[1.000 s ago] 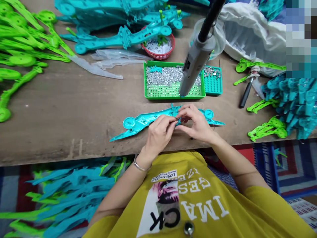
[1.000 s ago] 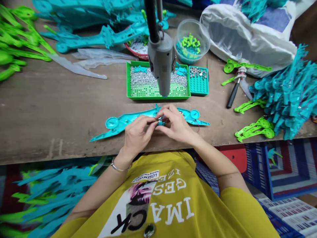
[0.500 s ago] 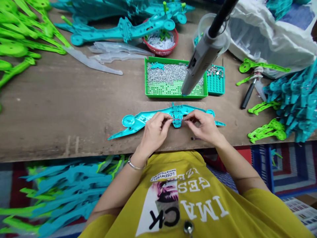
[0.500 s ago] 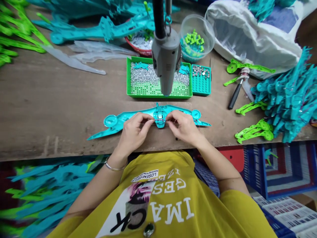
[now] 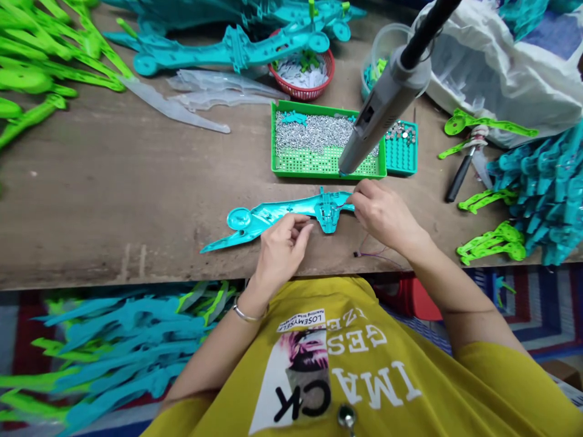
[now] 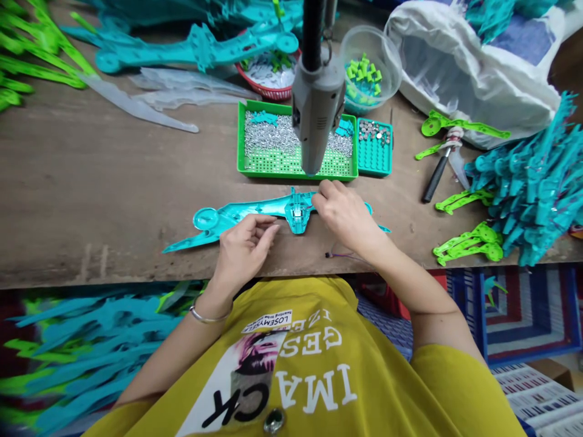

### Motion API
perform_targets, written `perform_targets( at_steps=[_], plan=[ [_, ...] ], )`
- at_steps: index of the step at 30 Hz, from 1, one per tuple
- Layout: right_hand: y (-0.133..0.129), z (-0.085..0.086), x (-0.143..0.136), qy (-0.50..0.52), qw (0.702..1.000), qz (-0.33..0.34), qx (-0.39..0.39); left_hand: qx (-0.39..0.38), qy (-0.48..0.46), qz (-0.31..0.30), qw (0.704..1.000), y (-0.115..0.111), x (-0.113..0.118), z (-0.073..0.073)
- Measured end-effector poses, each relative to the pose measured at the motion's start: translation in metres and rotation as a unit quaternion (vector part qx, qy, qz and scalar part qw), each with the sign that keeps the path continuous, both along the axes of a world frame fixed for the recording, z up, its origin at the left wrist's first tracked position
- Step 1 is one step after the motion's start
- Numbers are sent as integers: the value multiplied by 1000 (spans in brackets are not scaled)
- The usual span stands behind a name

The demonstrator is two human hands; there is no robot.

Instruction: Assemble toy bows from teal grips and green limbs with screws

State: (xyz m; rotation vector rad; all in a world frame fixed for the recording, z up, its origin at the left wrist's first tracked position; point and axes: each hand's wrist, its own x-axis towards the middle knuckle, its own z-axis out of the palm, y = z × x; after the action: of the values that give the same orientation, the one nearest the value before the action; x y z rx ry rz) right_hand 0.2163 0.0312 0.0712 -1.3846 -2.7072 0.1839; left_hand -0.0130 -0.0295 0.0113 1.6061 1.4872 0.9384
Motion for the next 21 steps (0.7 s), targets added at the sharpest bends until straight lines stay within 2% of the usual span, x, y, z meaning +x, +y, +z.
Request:
perform_targets(
  at_steps=[3,5,7,9,12,16,21],
  plan=[
    [3,-6,-1,41,999,28,-9,-56,-51,19,997,-6,-1,-5],
    [6,-11,1,69,997,22,-33,-115,-136,47,983,-11,2,-8],
    [9,-18,5,109,992,0,-56,-176,-249,76,949,-15,7,-11],
    [11,-26,9,160,984,-17,-77,-224,-356,102,901,-19,14,-13],
    [10,-42,12,234,967,-30,-94,-256,-457,138,840,-22,26,-12],
    [5,-58,14,322,943,-42,-73,-260,-491,169,814,-17,37,-8],
    [1,-59,17,362,929,-36,-64,-294,-487,143,810,-6,39,4]
  ],
)
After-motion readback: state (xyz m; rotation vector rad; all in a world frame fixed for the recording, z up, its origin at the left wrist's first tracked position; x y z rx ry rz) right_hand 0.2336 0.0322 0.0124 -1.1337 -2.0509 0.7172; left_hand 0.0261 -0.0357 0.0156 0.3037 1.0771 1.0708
